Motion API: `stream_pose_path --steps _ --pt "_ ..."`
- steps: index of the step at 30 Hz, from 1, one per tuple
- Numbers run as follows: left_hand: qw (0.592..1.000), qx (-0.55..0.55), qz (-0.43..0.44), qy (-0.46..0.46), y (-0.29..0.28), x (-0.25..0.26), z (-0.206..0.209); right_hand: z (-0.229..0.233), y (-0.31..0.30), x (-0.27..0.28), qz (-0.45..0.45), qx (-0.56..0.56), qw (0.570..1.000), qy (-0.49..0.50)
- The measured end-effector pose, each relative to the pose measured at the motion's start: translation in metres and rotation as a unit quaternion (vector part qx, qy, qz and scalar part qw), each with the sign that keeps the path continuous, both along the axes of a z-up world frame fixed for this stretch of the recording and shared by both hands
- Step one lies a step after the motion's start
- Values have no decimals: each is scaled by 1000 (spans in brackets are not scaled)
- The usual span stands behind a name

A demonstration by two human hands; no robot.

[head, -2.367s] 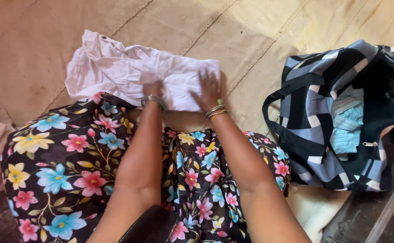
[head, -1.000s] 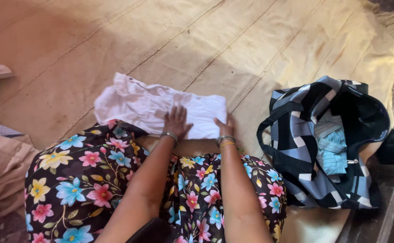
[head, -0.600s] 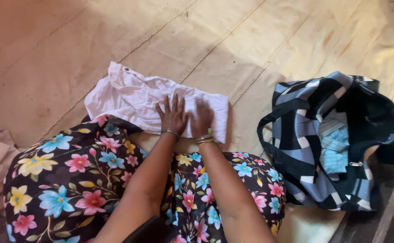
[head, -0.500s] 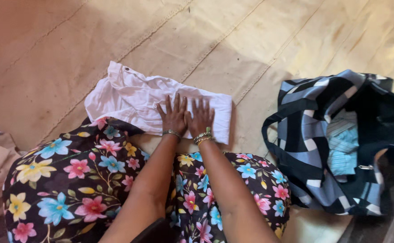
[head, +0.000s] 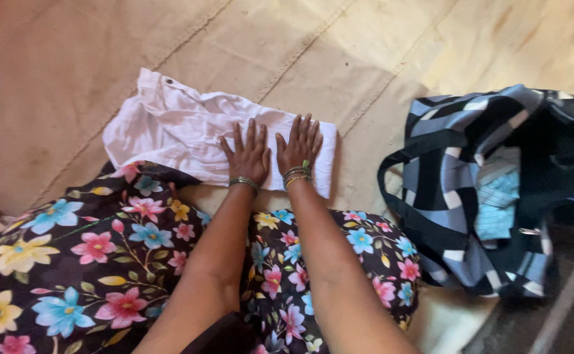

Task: The person folds a white shirt by hand and places it into a black and white bag.

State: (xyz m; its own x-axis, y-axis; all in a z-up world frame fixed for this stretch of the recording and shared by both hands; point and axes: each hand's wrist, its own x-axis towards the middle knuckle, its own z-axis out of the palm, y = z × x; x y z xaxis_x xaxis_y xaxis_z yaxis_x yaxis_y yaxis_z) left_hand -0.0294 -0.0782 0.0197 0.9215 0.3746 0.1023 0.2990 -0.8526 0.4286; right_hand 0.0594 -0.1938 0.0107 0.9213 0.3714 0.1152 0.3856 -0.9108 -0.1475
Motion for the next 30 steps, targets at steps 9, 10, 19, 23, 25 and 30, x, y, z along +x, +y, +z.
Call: stream_pose_path --steps 9,10,19,23,25,30 --pt "1000 8 7 22 3 2 2 -8 -40 2 -190 -4 982 -5" --pt "1000 1 3 25 2 2 -1 -9 -41 9 -194 3 981 2" --pt "998 29 52 32 -8 6 -5 -1 -47 46 -182 28 982 48" --pt "999 -7 36 34 -49 30 10 -21 -56 47 -171 75 982 -16" --pt "994 -45 -102 -5 -71 41 17 -30 -62 47 -169 78 982 -30" --pt "971 -22 -174 164 -44 77 25 -27 -56 47 -173 128 974 -75"
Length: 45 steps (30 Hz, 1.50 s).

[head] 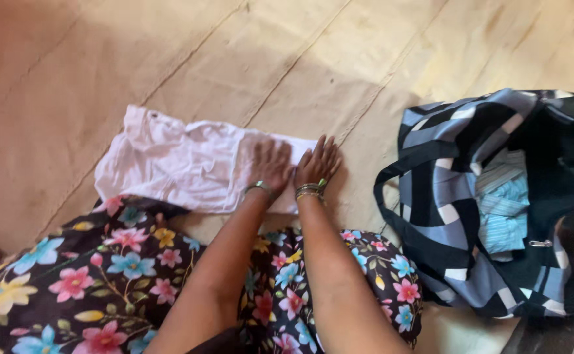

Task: The person folds a white shirt by hand and places it into a black and white bag.

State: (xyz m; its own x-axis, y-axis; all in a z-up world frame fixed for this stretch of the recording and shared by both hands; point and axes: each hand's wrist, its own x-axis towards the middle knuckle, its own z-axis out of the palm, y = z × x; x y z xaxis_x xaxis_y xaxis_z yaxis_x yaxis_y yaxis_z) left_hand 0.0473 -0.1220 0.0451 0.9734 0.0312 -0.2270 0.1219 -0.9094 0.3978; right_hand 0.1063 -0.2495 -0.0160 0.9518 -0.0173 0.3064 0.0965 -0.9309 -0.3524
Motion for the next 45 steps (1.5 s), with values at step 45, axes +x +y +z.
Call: stream_pose_path --steps 45 --pt "971 63 187 -133 86 -58 -26 0 -12 34 -120 -21 978 170"
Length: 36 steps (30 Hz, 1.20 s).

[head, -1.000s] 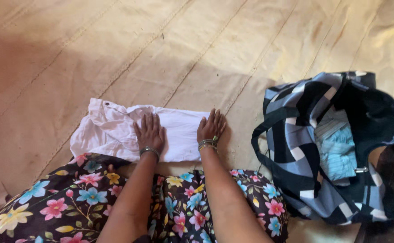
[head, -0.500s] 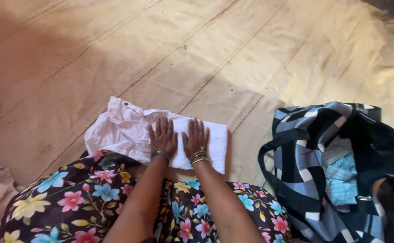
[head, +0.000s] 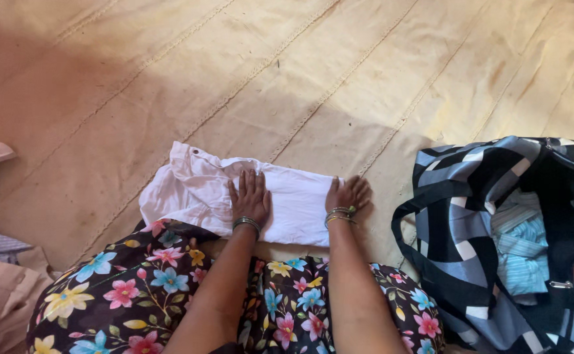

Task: The person folds a white shirt by hand and places it into a black and white bag.

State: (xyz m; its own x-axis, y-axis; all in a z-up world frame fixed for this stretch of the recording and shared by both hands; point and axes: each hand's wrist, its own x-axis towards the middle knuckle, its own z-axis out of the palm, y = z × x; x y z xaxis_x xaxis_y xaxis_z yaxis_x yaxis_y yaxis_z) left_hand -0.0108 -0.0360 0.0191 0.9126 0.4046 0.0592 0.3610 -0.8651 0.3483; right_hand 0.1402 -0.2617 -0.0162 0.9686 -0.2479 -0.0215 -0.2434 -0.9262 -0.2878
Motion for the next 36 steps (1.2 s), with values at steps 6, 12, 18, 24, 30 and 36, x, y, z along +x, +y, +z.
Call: stream_pose_path --steps 6,12,18,24,30,36 --pt "1000 4 4 -2 0 0 -6 -12 51 -34 245 -89 960 -105" --pt "1000 15 -2 -16 2 3 -10 -30 111 -75 368 17 922 -116" --pt "1000 -13 1 26 -1 1 3 -13 26 9 102 -65 993 -3" --pt "999 -34 8 16 -2 1 -11 0 72 -29 246 -41 966 -71" --pt "996 79 19 -45 -2 4 -38 -9 132 -75 354 11 934 -39" --pt "999 -15 4 -31 -1 -1 -4 15 69 -19 203 -27 979 -19"
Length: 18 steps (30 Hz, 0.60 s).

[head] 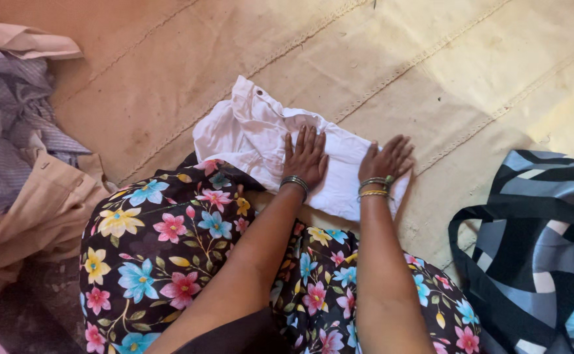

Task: The person folds a white shirt by hand and places it into a black and white bag.

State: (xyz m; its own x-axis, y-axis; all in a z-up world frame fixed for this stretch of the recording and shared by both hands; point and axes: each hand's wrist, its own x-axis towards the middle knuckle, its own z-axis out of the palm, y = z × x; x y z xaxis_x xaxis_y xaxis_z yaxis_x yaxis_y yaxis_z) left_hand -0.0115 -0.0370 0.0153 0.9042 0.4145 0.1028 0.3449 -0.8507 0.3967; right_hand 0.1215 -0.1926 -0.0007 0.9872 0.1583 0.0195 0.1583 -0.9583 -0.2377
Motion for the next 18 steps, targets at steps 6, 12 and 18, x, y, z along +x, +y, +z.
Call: stream_pose_path --steps 6,12,18 --pt "1000 0 -3 2 -1 2 -10 -12 18 -29 112 -11 993 -36" --pt "1000 3 7 5 2 8 -35 -12 36 -86 231 -22 971 -53" --pt "944 -205 211 -151 -43 0 -16 -44 29 -87 233 -45 969 -63"
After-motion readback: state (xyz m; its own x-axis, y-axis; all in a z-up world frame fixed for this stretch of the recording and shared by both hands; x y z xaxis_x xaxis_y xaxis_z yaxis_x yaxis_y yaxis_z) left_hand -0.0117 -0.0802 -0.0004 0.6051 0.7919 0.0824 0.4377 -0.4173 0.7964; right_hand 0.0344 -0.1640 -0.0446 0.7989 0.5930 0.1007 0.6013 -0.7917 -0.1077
